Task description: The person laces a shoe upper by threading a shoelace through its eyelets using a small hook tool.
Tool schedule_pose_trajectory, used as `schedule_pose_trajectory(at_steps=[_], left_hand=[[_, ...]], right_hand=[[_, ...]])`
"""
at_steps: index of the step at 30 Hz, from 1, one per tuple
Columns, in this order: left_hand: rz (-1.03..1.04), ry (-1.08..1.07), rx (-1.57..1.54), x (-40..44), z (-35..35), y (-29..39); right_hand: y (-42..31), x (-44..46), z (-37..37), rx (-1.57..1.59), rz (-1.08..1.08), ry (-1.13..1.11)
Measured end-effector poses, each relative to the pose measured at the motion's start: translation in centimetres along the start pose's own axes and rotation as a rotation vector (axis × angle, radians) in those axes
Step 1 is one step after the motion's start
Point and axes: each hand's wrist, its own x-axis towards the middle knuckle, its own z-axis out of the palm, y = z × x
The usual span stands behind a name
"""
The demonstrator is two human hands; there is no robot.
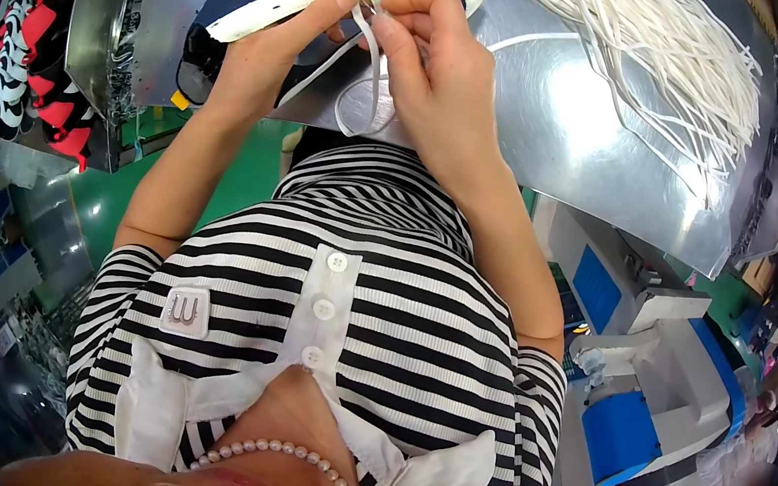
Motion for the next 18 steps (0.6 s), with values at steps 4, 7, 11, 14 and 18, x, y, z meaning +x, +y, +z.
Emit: schedule_pose_trajectory(at_steps=[4,7,11,14,18], left_hand=[[-0.041,0.033,0.075,0.0,0.1,0.5],[-0.009,0.078,0.050,0.1,0.4,0.1],[0.056,0.026,0.201,0.0,0.1,0.1],[0.612,0.109,0.426,0.6,0.2,-1.8],[0.741,0.102,0.697,-1.3,1.2,1.4]], right_hand=[[0.2,0.3,-0.3,-0.036,-0.019,0.000],[0.2,0.4,-0.1,0.024,-0.013,0.014],[0.1,0.6,-0.2,-0.040,0.019,0.033],[-1.0,1.3,0.1,-0.212,0.000,0.121],[-1.9,2.7,0.1,-0.597,-0.083,0.008]])
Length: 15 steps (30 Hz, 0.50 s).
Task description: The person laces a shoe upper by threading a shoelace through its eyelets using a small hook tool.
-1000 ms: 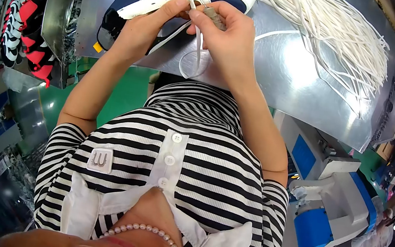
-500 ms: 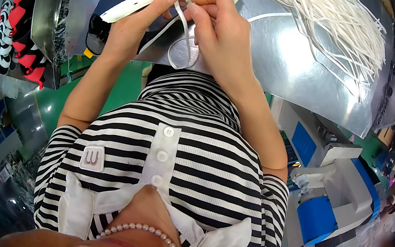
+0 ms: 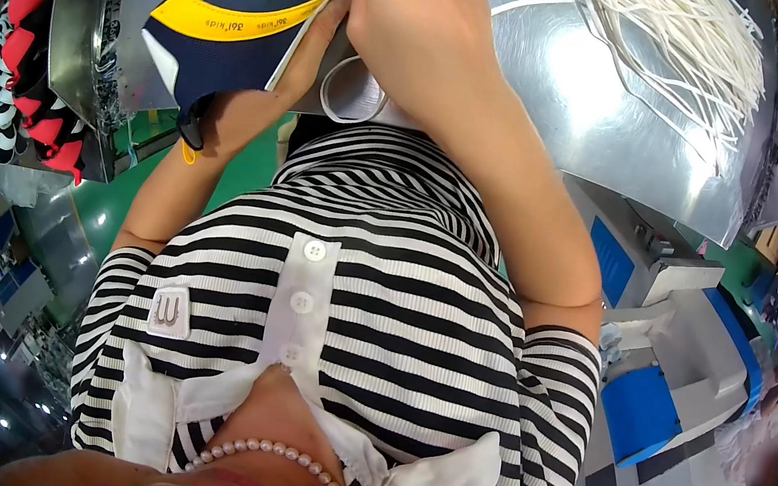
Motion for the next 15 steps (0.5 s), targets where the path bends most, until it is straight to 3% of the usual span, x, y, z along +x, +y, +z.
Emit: schedule_pose_trajectory(at_steps=[2,4,7,10,12,14,15], left_hand=[[-0.005,0.006,-0.023,-0.6,0.2,-0.3],[-0.022,0.015,-0.055,-1.0,0.2,-0.4],[-0.124,0.040,-0.174,-1.7,0.5,-0.9],[-0.480,0.040,-0.504,-1.9,1.5,-1.8],[-0.863,-0.086,-0.556,-1.5,1.3,-2.8],[-0.792,-0.140,-0.859,-1.4,1.1,-4.6],[-0.838,-0.181,-0.965,-0.7,0.4,-5.7]], right_hand=[[-0.6,0.6,0.0,-0.126,0.016,-0.102],[-0.7,0.4,0.7,-0.130,-0.055,-0.039],[-1.0,0.8,1.6,-0.253,0.032,-0.079],[-0.9,0.3,2.0,-0.444,0.065,-0.157],[-0.4,-0.3,0.5,-0.305,-0.056,-0.039],[1.2,-1.2,-1.5,-0.271,-0.268,0.159],[0.1,-1.5,-3.0,-0.244,-0.097,0.210]])
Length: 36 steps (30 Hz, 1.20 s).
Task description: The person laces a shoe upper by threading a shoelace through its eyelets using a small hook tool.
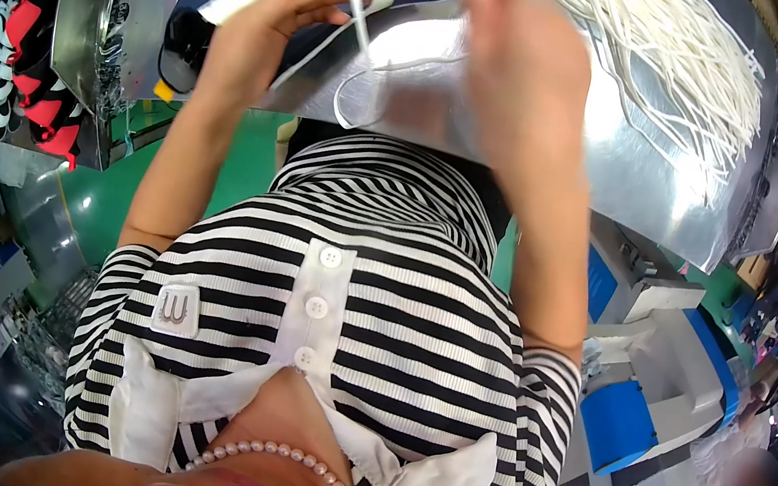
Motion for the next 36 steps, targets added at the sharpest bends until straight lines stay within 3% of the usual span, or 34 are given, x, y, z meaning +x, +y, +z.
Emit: schedule_pose_trajectory(at_steps=[1,2,3,4,5,7,11,12,13,14,15,17,19,25,27,29,31,33,34,36], left_hand=[[-0.029,0.004,-0.064,0.2,-0.8,0.6],[-0.016,-0.013,0.012,0.5,-0.5,1.4],[-0.015,-0.036,0.086,0.4,0.1,1.8],[-0.074,0.071,0.160,0.3,0.9,1.6],[-0.114,0.184,0.236,0.6,1.5,1.8],[-0.027,0.187,0.380,0.9,0.2,2.4],[0.194,-0.191,0.609,0.1,-0.8,2.7],[0.458,-0.142,0.941,-0.6,-0.6,2.2],[0.315,-0.190,1.245,-1.0,-0.6,3.0],[0.374,-0.129,1.272,-0.9,-0.7,2.4],[0.438,-0.063,1.298,-0.7,-0.7,1.9],[0.540,0.008,1.261,-0.6,-0.1,2.1],[0.634,0.070,1.218,-0.9,0.4,2.2],[0.646,0.115,1.209,-1.6,0.9,3.4],[0.648,0.226,1.125,-1.5,0.3,4.1],[0.504,0.319,0.949,-1.7,-0.3,5.8],[0.705,0.367,0.875,-1.1,-1.5,7.1],[0.677,0.491,0.882,-1.7,0.5,9.4],[0.475,0.480,0.844,-1.7,0.8,11.1],[0.504,0.403,0.793,-2.2,1.2,10.5]], right_hand=[[0.1,1.1,-1.3,0.049,0.349,-0.066],[1.7,1.6,-0.8,0.189,0.167,-0.037],[3.7,2.0,0.8,0.450,0.253,-0.139],[5.7,2.4,2.5,0.695,0.369,-0.223],[5.0,2.3,3.1,0.834,0.433,-0.160],[4.1,3.1,3.1,0.891,0.365,-0.074],[6.7,4.5,4.1,0.928,0.516,-0.092],[6.4,4.4,3.8,0.907,0.522,-0.039],[6.2,4.1,3.8,0.884,0.534,0.011],[7.1,3.4,4.3,0.796,0.357,0.033],[5.5,2.4,4.0,0.744,0.376,0.099],[4.9,0.7,4.4,0.901,0.422,-0.100],[4.6,-0.4,5.0,0.820,0.478,-0.356],[3.3,-1.1,4.8,1.092,0.398,-0.402],[3.5,-2.5,3.5,0.677,0.138,-0.545],[2.7,-4.7,0.9,0.555,0.166,-0.620],[3.2,-7.3,-1.5,0.426,0.179,-0.704],[4.5,-10.4,-3.0,0.322,0.224,-0.732],[5.1,-11.7,-3.6,0.270,0.258,-0.769],[6.0,-13.2,-3.7,0.225,0.298,-0.803]])
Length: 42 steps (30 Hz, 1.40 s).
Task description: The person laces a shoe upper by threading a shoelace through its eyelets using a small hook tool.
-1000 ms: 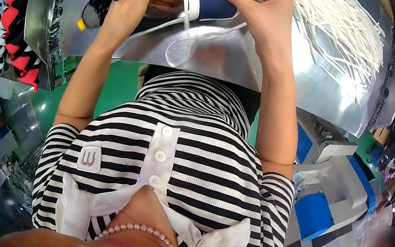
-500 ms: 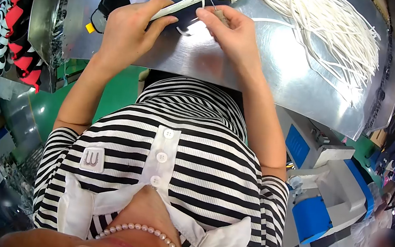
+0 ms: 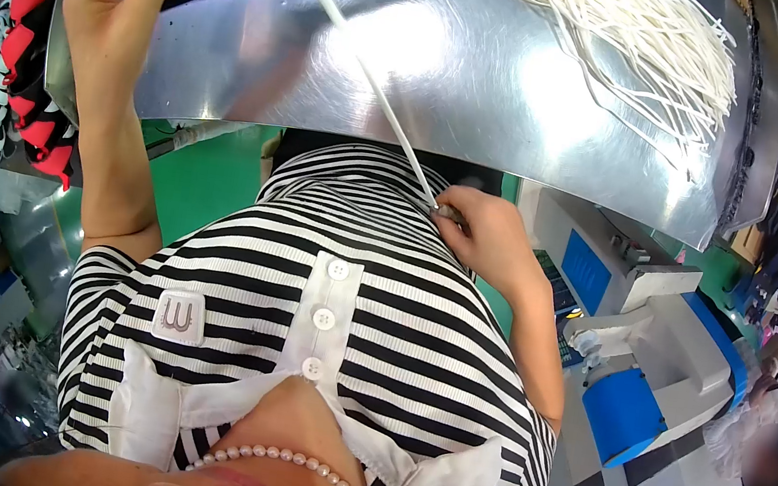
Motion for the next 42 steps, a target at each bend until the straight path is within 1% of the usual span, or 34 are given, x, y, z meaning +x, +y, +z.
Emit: schedule_pose_trajectory(at_steps=[1,2,3,5,7,9,11,12,13,15,16,17,18,19,20,21,22,23,24,25,26,27,28,30,32,33,34,35,36,37,40,42], left_hand=[[0.037,-0.037,-0.073,-0.5,0.3,-0.2],[0.116,-0.067,-0.025,-0.2,0.4,-2.7],[0.108,-0.219,-0.017,-0.5,1.0,-4.2],[0.227,-0.307,0.170,-1.9,3.9,-5.9],[0.092,-0.563,0.288,-2.8,4.9,-6.4],[0.059,-0.548,0.304,-3.1,4.9,-6.2],[0.073,-0.637,0.334,-2.5,4.0,-4.8],[0.126,-0.590,0.306,-2.7,4.1,-5.0],[0.128,-0.595,0.316,-2.6,4.0,-4.9],[0.212,-0.509,0.351,-2.4,4.0,-4.3],[0.213,-0.516,0.351,-2.2,4.3,-4.1],[0.274,-0.478,0.340,-1.8,4.6,-3.7],[0.329,-0.442,0.329,-1.6,5.1,-3.3],[0.329,-0.445,0.331,-1.0,5.5,-2.6],[0.235,-0.528,0.359,-0.4,5.9,-1.8],[0.137,-0.614,0.389,0.0,6.3,-1.2],[0.140,-0.619,0.393,0.3,6.6,-1.0],[0.113,-0.686,0.414,0.5,7.0,-0.8],[0.084,-0.759,0.433,0.6,7.4,-0.7],[0.087,-0.764,0.435,0.6,7.5,-1.0],[0.065,-0.705,0.358,0.4,7.4,-1.6],[0.039,-0.647,0.281,0.3,7.4,-2.1],[0.037,-0.649,0.280,0.3,7.4,-2.8],[0.083,-0.659,0.075,0.5,7.3,-4.1],[0.085,-0.644,0.088,0.3,7.5,-4.1],[0.091,-0.626,0.106,0.4,7.6,-4.0],[0.089,-0.622,0.109,0.4,7.7,-3.6],[0.036,-0.672,0.172,0.5,7.7,-2.8],[-0.017,-0.722,0.233,0.5,7.7,-2.5],[-0.018,-0.721,0.232,0.5,7.9,-2.9],[0.036,-0.666,0.257,0.3,8.7,-4.4],[0.085,-0.571,0.219,0.0,8.9,-4.7]], right_hand=[[0.4,-0.1,0.3,0.015,-0.058,0.021],[0.7,-0.2,0.4,0.031,-0.118,0.043],[0.3,0.2,0.2,0.039,-0.121,0.044],[-1.4,2.2,-1.0,0.207,-0.165,0.178],[-2.8,5.1,-1.5,0.522,-0.158,0.293],[-4.7,8.1,-2.6,0.582,-0.331,0.396],[-6.2,10.8,-3.9,0.687,-0.459,0.395],[-6.1,12.0,-4.4,0.706,-0.525,0.375],[-6.1,13.2,-4.4,0.716,-0.529,0.378],[-6.2,14.9,-4.2,0.906,-0.506,0.338],[-6.7,15.0,-5.0,0.804,-0.443,0.347],[-6.6,15.4,-5.2,0.809,-0.439,0.351],[-6.2,15.9,-5.2,0.676,-0.423,0.426],[-6.3,16.2,-5.4,0.537,-0.413,0.498],[-6.8,16.1,-5.6,0.678,-0.362,0.438],[-6.7,16.4,-5.5,0.685,-0.358,0.436],[-6.4,16.9,-5.4,0.595,-0.400,0.489],[-6.3,17.2,-5.4,0.505,-0.441,0.541],[-6.1,17.2,-5.4,0.510,-0.434,0.546],[-6.2,17.3,-5.5,0.608,-0.448,0.511],[-6.2,17.4,-5.5,0.706,-0.461,0.476],[-6.1,17.3,-5.7,0.712,-0.456,0.477],[-6.1,17.2,-6.1,0.730,-0.477,0.434],[-6.0,17.3,-6.2,0.749,-0.495,0.388],[-6.0,17.7,-6.1,0.572,-0.396,0.476],[-6.0,18.1,-5.9,0.570,-0.404,0.473],[-5.9,18.5,-5.3,0.646,-0.441,0.498],[-5.9,18.8,-4.9,0.722,-0.478,0.521],[-6.0,19.0,-4.8,0.738,-0.469,0.536],[-5.8,19.1,-4.8,0.736,-0.469,0.535],[-5.5,19.2,-4.9,0.665,-0.452,0.564],[-5.9,18.3,-4.7,0.681,-0.422,0.626]])
